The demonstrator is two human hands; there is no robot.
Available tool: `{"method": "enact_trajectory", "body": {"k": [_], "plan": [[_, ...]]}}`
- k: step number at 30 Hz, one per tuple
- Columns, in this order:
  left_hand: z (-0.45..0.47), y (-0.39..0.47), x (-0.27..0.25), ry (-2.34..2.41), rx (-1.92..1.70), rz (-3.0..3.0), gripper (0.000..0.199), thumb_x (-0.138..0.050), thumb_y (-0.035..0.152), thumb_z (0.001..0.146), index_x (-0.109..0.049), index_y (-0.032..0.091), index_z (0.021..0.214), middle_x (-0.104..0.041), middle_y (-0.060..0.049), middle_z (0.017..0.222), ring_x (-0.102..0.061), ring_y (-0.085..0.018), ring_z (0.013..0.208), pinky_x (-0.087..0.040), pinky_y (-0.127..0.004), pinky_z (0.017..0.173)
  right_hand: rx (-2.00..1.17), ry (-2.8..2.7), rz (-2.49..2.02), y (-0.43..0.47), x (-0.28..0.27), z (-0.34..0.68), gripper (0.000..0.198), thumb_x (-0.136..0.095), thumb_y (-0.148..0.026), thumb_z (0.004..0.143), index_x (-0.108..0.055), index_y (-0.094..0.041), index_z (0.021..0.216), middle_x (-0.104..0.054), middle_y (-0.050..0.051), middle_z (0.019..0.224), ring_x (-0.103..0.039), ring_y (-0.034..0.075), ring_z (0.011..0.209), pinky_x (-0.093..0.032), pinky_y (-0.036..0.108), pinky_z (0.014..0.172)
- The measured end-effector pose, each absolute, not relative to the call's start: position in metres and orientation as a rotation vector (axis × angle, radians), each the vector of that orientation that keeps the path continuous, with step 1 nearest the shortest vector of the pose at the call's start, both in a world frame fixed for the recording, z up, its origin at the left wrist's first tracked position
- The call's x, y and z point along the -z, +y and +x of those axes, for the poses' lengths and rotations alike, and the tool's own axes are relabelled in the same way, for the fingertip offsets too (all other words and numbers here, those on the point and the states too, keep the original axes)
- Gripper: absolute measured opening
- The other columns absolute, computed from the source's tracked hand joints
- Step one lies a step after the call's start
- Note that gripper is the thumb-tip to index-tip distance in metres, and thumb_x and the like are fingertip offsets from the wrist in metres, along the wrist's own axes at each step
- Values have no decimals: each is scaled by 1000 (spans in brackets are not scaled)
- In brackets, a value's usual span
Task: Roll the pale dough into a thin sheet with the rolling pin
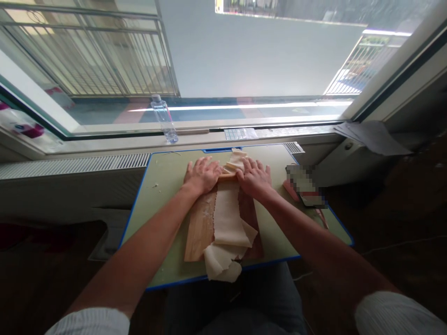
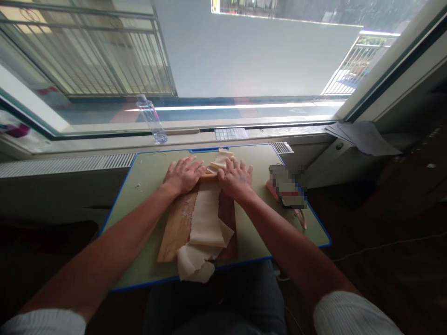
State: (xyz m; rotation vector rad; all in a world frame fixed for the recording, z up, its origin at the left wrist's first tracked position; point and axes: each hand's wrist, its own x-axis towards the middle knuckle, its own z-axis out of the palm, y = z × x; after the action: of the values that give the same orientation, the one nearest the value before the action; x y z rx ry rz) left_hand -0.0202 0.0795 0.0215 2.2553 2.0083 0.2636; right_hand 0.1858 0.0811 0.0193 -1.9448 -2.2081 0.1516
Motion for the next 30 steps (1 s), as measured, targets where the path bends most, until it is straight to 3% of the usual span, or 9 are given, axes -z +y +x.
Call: {"method": "enact_trajectory", "body": {"k": [2, 5, 7, 10, 15, 20, 23, 30], "plan": [[-21, 54, -20, 1929, -324, 2317, 60, -25, 60, 109, -59, 38, 153, -47, -4, 171, -39, -30, 158, -23, -66, 130, -141, -2212, -1888, 61, -22, 193, 62, -37, -51, 109, -48, -21, 163, -47, 11, 170, -37, 36, 157, -23, 63, 127], [-22, 15, -19, 1812, -455, 2362, 49, -38, 60, 108, -69, 37, 138, -58, -1, 162, -47, -27, 152, -29, -57, 129, -107, -2215, -1791, 33, -26, 201, 42, -45, -45, 107, -72, -21, 128, -70, 12, 144, -53, 32, 139, -29, 55, 123], [-22, -8, -20, 1787, -550, 2358, 43, -45, 57, 107, -73, 33, 129, -65, -2, 154, -55, -25, 143, -37, -50, 124, -93, -2215, -1758, 21, -26, 202, 35, -48, -44, 106, -75, -22, 104, -75, 12, 129, -57, 31, 129, -33, 50, 118], [-15, -35, -23, 1890, -579, 2313, 36, -48, 51, 106, -75, 29, 115, -72, -5, 141, -63, -25, 130, -46, -43, 114, -68, -2208, -1725, 9, -23, 199, 35, -49, -45, 106, -74, -23, 94, -76, 13, 123, -58, 30, 125, -36, 45, 114], [3, -58, -28, 2144, -473, 2207, 38, -40, 46, 108, -73, 29, 114, -73, -8, 134, -62, -29, 127, -50, -44, 105, -29, -2190, -1752, 0, -17, 194, 33, -49, -37, 103, -72, -19, 118, -72, 17, 135, -57, 32, 130, -39, 44, 113], [11, -48, -21, 2347, -428, 2082, 44, -37, 41, 109, -66, 30, 139, -62, -8, 156, -54, -30, 141, -43, -50, 116, 69, -2233, -1720, 0, -13, 195, 55, -43, -37, 105, -53, -20, 156, -45, 12, 171, -36, 37, 156, -28, 59, 125], [11, -32, -19, 2376, -412, 2057, 49, -36, 40, 108, -61, 32, 150, -53, -7, 166, -47, -30, 149, -37, -54, 123, 84, -2203, -1734, 10, -11, 193, 58, -41, -44, 107, -51, -21, 160, -44, 10, 172, -34, 37, 157, -23, 64, 127], [0, 11, -23, 2308, -335, 2061, 56, -34, 44, 107, -56, 30, 156, -47, -9, 170, -43, -32, 154, -33, -59, 126, 5, -2165, -1763, 46, -12, 187, 64, -43, -57, 106, -53, -23, 159, -48, 12, 169, -38, 37, 154, -27, 64, 126]]}}
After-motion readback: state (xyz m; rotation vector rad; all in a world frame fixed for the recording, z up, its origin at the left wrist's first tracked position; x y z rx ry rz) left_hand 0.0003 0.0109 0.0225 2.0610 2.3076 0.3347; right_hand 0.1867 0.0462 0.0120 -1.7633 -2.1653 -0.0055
